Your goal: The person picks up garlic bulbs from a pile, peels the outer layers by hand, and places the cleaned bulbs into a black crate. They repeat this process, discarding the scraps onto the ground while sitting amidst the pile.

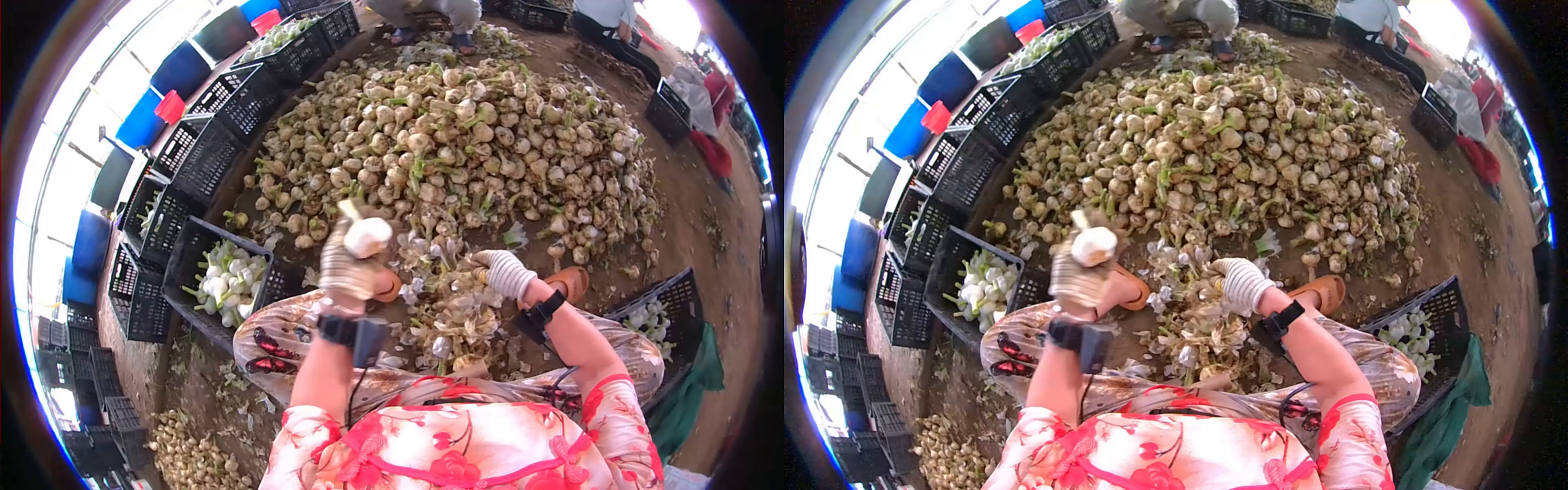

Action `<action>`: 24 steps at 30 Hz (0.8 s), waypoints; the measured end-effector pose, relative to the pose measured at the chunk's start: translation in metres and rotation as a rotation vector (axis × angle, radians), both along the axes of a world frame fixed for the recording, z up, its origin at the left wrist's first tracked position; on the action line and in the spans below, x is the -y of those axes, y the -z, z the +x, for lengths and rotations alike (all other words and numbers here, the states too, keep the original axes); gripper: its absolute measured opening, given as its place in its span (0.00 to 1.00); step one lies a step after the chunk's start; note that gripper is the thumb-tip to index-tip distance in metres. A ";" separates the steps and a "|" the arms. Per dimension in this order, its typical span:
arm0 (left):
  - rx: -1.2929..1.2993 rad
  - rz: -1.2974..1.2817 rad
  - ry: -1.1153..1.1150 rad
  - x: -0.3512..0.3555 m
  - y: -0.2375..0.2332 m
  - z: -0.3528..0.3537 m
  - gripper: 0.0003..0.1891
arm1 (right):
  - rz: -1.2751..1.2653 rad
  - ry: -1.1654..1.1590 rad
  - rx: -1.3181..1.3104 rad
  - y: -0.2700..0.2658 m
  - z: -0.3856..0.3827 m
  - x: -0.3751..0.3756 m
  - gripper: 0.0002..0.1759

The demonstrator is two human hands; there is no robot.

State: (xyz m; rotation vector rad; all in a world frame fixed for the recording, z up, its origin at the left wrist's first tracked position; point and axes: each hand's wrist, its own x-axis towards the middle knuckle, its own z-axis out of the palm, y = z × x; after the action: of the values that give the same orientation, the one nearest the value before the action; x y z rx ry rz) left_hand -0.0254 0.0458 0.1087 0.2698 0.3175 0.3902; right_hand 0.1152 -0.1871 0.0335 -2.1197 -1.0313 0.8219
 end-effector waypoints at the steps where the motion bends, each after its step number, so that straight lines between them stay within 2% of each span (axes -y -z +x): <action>1: -0.068 0.003 -0.077 -0.026 0.013 -0.010 0.12 | 0.003 0.032 -0.013 0.012 0.007 0.004 0.18; 2: -0.225 -0.010 -0.253 -0.044 0.006 -0.021 0.12 | 0.006 0.068 -0.026 0.033 0.016 0.008 0.17; 3: -0.200 0.237 -0.419 -0.069 0.005 -0.036 0.12 | 0.010 0.105 -0.040 0.046 0.024 0.012 0.17; 4: -0.290 0.298 -0.598 -0.114 0.022 -0.060 0.12 | -0.184 0.109 0.077 0.031 0.029 0.011 0.19; 7: -0.816 0.700 -1.134 -0.156 -0.005 -0.106 0.12 | -0.281 0.429 -0.311 0.016 0.052 0.016 0.21; 8: -0.907 0.723 -1.235 -0.146 -0.019 -0.093 0.12 | -0.181 0.413 -0.008 0.053 0.070 0.023 0.22; 9: -0.997 0.746 -1.334 -0.130 -0.034 -0.074 0.12 | -0.156 0.407 0.025 0.078 0.089 0.027 0.25; 10: -0.585 0.366 -1.009 -0.110 -0.047 -0.055 0.16 | -0.224 0.394 0.139 0.061 0.096 0.022 0.27; 11: -0.852 0.721 -1.165 -0.102 -0.033 -0.033 0.15 | -0.292 0.375 0.252 0.042 0.103 0.013 0.29; 13: -1.042 1.091 -0.921 -0.095 0.000 0.001 0.21 | -0.312 0.480 0.305 0.048 0.133 -0.001 0.33; 15: -0.886 0.938 -0.561 -0.064 0.019 0.049 0.20 | -0.365 0.509 0.347 0.052 0.168 -0.018 0.33; 16: -0.757 0.797 -0.405 -0.059 0.042 0.063 0.18 | -0.376 0.517 0.354 0.059 0.188 -0.027 0.34; 19: -0.276 0.625 0.128 -0.031 0.093 0.094 0.16 | -0.432 0.533 0.371 0.075 0.235 -0.049 0.35; 20: -0.389 0.689 0.153 -0.015 0.101 0.103 0.17 | -0.418 0.549 0.355 0.066 0.237 -0.056 0.32; 21: -0.503 0.752 0.180 -0.001 0.108 0.111 0.19 | -0.510 0.528 0.317 0.073 0.245 -0.061 0.31; 23: -0.437 0.832 0.314 0.012 0.120 0.118 0.22 | -0.691 0.480 0.246 0.085 0.266 -0.067 0.30; 24: -0.518 0.864 0.331 0.017 0.138 0.119 0.25 | -0.516 0.549 0.456 0.100 0.258 -0.062 0.27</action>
State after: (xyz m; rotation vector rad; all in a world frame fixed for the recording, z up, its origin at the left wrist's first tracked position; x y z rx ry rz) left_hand 0.0936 0.0290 -0.0293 1.2660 0.5902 0.1001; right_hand 0.3734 -0.1254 -0.0665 -2.9291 -0.3955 0.3539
